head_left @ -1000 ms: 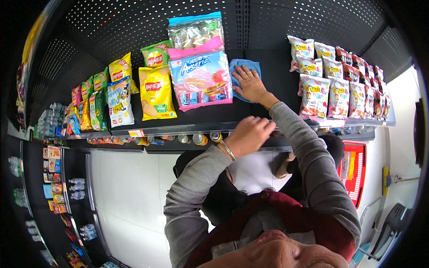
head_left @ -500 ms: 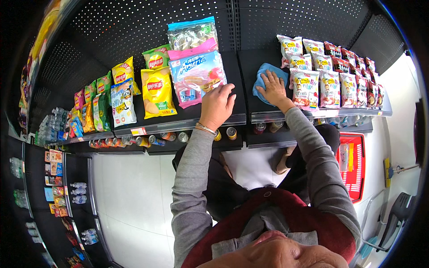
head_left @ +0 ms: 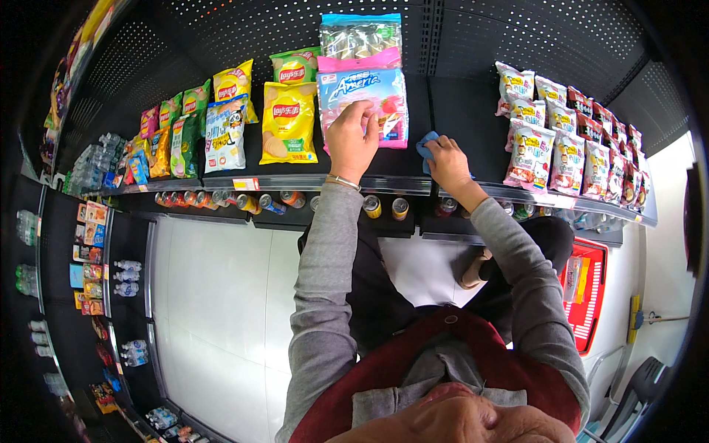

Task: The person removes snack bags from a red shopping basket and places them onto a store shelf. They wipe the shelf surface with a blue cloth between placements and continue arranging the snack packages in rows.

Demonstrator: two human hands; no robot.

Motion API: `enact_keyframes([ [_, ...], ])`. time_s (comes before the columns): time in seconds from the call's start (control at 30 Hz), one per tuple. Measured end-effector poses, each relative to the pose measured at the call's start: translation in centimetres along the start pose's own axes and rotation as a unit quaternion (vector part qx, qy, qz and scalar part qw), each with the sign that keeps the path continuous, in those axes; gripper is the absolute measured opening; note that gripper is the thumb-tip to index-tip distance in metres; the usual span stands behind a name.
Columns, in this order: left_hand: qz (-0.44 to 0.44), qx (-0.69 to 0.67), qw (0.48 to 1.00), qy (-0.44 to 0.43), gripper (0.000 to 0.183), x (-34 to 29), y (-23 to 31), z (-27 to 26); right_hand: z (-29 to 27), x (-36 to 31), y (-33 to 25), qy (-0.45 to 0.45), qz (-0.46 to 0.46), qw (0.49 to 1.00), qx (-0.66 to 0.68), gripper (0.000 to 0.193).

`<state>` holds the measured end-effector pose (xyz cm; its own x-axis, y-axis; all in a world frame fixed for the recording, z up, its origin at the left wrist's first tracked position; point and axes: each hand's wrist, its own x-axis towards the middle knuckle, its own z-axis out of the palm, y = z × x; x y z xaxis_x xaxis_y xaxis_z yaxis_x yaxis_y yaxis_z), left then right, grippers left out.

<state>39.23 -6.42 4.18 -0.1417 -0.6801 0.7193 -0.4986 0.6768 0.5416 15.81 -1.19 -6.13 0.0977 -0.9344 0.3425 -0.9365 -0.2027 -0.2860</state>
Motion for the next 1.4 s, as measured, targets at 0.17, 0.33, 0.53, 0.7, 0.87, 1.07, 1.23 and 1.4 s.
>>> enact_keyframes([
  [0.17, -0.006, 0.008, 1.0, 0.016, 0.019, 0.1, -0.8, -0.6, -1.2, -0.7, -1.6, -0.006, -0.063, 0.997, 0.035, 0.033],
  [0.33, -0.036, -0.015, 0.996, 0.079, 0.015, 0.4, -0.5, -0.7, -2.5, -0.8, -4.3, -0.02, -0.133, 0.987, 0.093, 0.035],
  [0.53, 0.038, -0.048, 0.99, 0.127, 0.012, 0.6, 1.4, 0.3, 0.2, 1.5, -8.9, 0.007, -0.247, 0.956, 0.159, 0.04],
  [0.7, 0.106, -0.04, 0.983, 0.145, 0.01, 0.9, 2.6, 0.7, 5.8, 4.9, -13.2, -0.082, -0.206, 0.926, 0.305, 0.037],
  [0.87, 0.095, -0.052, 0.984, 0.144, 0.009, 0.8, 3.1, -0.3, 6.7, 7.5, -18.4, 0.08, -0.277, 0.935, 0.207, 0.036],
  [1.07, 0.087, -0.063, 0.982, 0.156, 0.012, 0.5, 2.9, -1.8, 4.8, 8.9, -21.1, 0.14, -0.307, 0.933, 0.126, 0.02],
  [1.23, 0.098, -0.087, 0.977, 0.166, 0.014, 0.4, 3.3, -2.6, 4.9, 10.7, -20.7, -0.002, -0.248, 0.945, 0.214, 0.022],
  [1.4, 0.123, -0.099, 0.964, 0.215, 0.013, 0.5, 3.3, -3.5, 5.4, 16.4, -22.0, -0.102, -0.185, 0.858, 0.469, 0.05],
])
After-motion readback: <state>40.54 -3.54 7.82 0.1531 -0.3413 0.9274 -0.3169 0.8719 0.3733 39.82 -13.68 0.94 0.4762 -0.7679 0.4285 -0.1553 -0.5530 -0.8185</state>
